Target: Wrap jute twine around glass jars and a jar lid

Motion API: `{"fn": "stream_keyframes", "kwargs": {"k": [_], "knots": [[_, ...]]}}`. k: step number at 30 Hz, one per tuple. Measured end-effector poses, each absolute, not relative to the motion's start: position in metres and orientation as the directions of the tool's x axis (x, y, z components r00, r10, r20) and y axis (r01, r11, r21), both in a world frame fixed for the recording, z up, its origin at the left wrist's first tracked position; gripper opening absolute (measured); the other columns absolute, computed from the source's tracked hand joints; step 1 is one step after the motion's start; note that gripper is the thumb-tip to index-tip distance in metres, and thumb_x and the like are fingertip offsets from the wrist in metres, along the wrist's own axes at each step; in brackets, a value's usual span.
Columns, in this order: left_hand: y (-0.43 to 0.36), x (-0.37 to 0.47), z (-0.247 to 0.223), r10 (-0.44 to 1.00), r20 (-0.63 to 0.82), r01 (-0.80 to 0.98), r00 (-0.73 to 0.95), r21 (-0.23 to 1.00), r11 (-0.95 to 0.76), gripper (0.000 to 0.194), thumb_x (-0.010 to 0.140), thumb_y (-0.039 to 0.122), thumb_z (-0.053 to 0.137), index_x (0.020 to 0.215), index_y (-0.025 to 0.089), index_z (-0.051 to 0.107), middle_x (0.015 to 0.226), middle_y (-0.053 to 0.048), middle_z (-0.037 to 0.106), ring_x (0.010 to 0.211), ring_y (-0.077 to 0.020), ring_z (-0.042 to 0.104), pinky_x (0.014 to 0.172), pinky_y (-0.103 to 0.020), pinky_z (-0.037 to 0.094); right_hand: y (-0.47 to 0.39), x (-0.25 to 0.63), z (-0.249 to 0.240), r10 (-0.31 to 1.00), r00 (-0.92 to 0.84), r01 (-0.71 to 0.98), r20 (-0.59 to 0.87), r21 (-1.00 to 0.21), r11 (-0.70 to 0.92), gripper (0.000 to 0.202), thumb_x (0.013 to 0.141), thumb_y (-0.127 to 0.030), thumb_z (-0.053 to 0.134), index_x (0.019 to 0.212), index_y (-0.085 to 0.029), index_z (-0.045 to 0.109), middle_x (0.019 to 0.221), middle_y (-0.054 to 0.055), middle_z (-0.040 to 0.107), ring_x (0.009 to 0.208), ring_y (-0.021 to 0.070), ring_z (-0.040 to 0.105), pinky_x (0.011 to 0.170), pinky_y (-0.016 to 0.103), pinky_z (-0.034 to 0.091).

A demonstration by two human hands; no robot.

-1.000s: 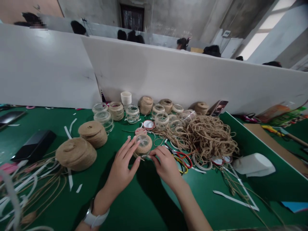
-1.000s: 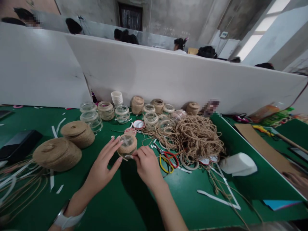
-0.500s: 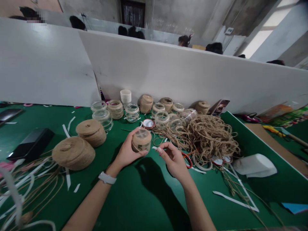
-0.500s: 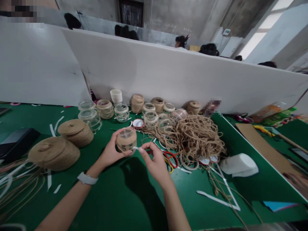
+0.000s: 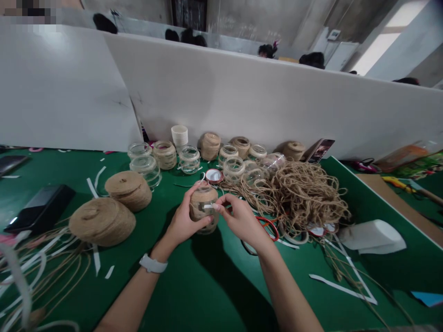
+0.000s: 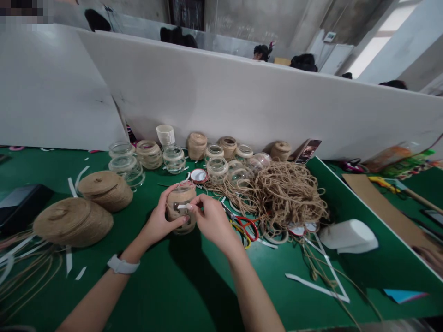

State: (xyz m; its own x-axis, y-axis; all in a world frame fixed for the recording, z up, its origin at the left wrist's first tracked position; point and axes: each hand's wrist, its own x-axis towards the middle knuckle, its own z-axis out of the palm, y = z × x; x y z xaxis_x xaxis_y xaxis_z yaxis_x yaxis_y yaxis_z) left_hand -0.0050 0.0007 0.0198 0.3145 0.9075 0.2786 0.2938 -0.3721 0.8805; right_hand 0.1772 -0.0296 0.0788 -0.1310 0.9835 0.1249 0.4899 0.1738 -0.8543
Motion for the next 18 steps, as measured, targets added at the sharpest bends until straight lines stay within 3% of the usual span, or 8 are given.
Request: {"fn": "stream_keyframes", "kwargs": {"k": [8, 18], "knots": [[-0.0041, -0.0024, 0.0226, 0.914, 0.262, 0.404, 0.308, 0.835, -0.375, 0.089, 0.071, 0.028, 0.075, 0.146, 0.025, 0.026, 0.148, -0.012, 0.043, 0.135, -0.0304, 0.045, 0.112, -0.047, 0.038, -0.0235, 0.1779, 0.0809, 0.987, -0.15, 0.568, 0.062, -0.811, 0.138, 0.008, 0.087, -0.022, 0.054, 0.083, -0.019, 0.06, 0.082, 0.004, 0.07, 0.073, 0.016, 0.061, 0.069, 0.026, 0.042], [-0.0039, -0.0022, 0.0216, 0.908, 0.27, 0.418, 0.32, 0.82, -0.391, 0.088, 0.073, 0.03, 0.073, 0.146, 0.024, 0.024, 0.148, -0.013, 0.042, 0.135, -0.031, 0.045, 0.111, -0.047, 0.039, -0.0204, 0.1771, 0.0836, 0.988, -0.148, 0.578, 0.045, -0.807, 0.123, 0.007, 0.087, -0.018, 0.055, 0.084, -0.018, 0.061, 0.086, 0.005, 0.071, 0.079, 0.0176, 0.064, 0.073, 0.027, 0.044]]}}
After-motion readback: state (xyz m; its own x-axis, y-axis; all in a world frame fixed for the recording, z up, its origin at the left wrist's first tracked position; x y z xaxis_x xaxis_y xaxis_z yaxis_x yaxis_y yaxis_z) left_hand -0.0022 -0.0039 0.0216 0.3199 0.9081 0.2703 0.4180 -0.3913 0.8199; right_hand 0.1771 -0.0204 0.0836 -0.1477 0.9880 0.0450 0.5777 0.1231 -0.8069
